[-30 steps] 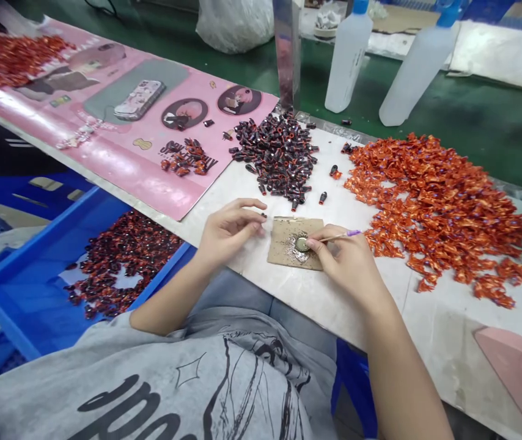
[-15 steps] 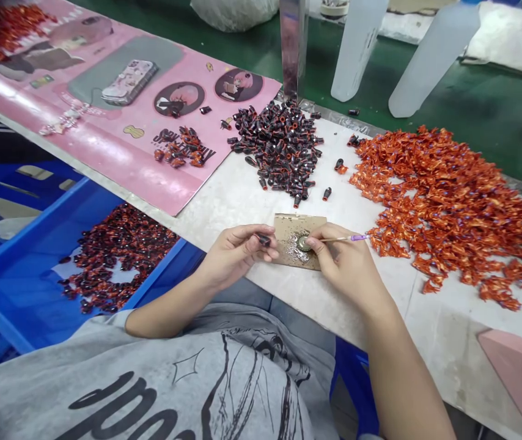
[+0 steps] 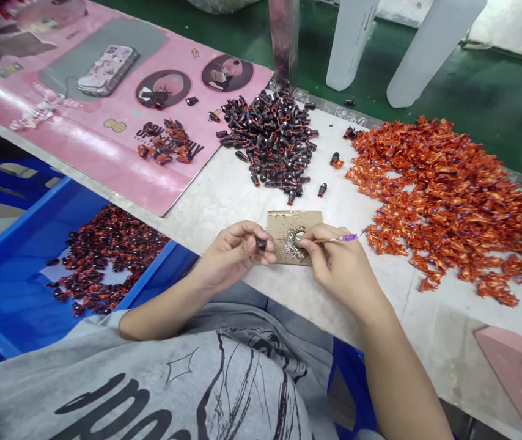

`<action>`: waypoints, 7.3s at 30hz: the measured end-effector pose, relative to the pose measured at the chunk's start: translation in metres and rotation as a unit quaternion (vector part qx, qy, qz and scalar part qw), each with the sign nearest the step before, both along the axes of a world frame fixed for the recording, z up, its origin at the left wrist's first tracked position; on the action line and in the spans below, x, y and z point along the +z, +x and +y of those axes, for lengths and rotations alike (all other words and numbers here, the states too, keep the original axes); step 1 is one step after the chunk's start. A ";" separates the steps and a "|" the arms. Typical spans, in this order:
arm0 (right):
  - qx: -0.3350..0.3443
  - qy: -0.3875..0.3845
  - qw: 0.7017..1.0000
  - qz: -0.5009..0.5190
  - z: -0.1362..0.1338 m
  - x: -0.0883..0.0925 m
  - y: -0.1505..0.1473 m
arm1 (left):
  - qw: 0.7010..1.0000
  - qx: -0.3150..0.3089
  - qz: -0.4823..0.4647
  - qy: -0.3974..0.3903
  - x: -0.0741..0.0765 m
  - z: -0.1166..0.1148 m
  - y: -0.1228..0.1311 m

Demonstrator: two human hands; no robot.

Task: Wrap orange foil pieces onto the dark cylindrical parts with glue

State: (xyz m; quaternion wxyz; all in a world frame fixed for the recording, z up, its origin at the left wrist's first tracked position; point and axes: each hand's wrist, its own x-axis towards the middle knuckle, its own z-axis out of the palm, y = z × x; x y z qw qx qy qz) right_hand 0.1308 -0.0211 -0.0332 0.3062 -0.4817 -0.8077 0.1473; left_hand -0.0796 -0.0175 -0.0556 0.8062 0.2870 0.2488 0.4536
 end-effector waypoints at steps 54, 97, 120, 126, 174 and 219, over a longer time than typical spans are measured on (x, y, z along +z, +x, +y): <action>0.060 -0.102 0.976 0.184 -0.017 0.030 -0.024 | 0.990 0.026 0.119 0.069 -0.003 -0.005 0.007; -0.047 -0.126 0.952 0.273 -0.023 0.022 -0.025 | 0.980 0.034 0.159 0.118 -0.004 -0.004 0.006; -0.234 0.097 0.966 0.054 0.008 0.030 0.078 | 0.988 0.047 0.140 0.050 0.001 -0.008 0.010; -0.224 -0.133 0.961 -0.093 0.008 0.012 0.071 | 0.988 0.046 0.145 0.024 0.005 -0.008 0.012; 0.103 0.194 0.967 0.133 0.013 0.162 -0.162 | 0.919 0.326 0.020 0.223 0.154 0.005 -0.095; 0.129 0.176 0.962 0.162 0.079 0.164 -0.148 | 0.871 0.347 0.057 0.344 0.160 0.072 -0.093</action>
